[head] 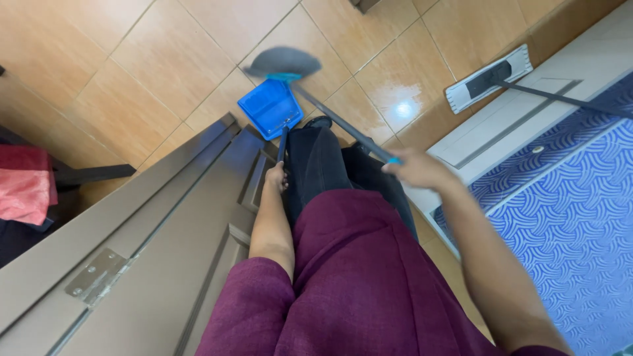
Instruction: The person sweeps debris into a dustpan using a broom and dustpan. They then spray a cleaning solution onto the floor and mop the tiled surface with a flat mop, moving around a bed and a wardrobe.
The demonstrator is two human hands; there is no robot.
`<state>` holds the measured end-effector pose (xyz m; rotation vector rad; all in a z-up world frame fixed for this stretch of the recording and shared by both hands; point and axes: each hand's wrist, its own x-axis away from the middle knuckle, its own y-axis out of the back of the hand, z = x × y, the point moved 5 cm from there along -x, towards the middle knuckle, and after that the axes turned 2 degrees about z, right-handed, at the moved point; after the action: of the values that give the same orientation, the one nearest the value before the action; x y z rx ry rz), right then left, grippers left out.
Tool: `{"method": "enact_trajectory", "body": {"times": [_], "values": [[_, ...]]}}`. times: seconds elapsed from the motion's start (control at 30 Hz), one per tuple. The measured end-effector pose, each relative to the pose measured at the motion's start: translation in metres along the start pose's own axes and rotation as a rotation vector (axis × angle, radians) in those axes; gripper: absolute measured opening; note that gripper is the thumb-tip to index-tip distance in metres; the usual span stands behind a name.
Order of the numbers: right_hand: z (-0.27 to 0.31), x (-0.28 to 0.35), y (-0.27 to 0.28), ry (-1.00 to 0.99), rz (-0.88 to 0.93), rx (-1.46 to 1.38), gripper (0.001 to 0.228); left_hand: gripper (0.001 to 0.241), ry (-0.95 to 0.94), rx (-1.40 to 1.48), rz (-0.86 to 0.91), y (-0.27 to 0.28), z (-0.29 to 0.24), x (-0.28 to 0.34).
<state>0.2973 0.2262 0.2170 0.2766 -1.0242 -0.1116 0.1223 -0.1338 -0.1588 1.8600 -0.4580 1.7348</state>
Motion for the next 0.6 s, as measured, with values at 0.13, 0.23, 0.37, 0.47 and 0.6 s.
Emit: {"method": "enact_trajectory", "body": {"times": [0.13, 0.23, 0.37, 0.47, 0.6], "values": [[-0.011, 0.062, 0.065, -0.124, -0.022, -0.064, 0.045, 0.041, -0.1, 0.022, -0.054, 0.009, -0.011, -0.015], [-0.014, 0.102, 0.079, -0.128, -0.024, -0.127, 0.044, 0.049, -0.189, 0.024, -0.241, 0.032, -0.032, -0.008], [-0.019, 0.121, 0.081, -0.067, -0.017, -0.293, 0.043, 0.049, -0.343, -0.057, -0.442, 0.074, -0.068, 0.015], [0.002, 0.117, 0.081, -0.038, -0.056, -0.321, 0.045, 0.046, -0.382, -0.03, -0.497, 0.09, -0.097, 0.044], [0.054, 0.09, 0.084, -0.067, -0.13, -0.234, 0.048, 0.05, -0.308, 0.019, -0.479, 0.102, -0.135, 0.082]]}}
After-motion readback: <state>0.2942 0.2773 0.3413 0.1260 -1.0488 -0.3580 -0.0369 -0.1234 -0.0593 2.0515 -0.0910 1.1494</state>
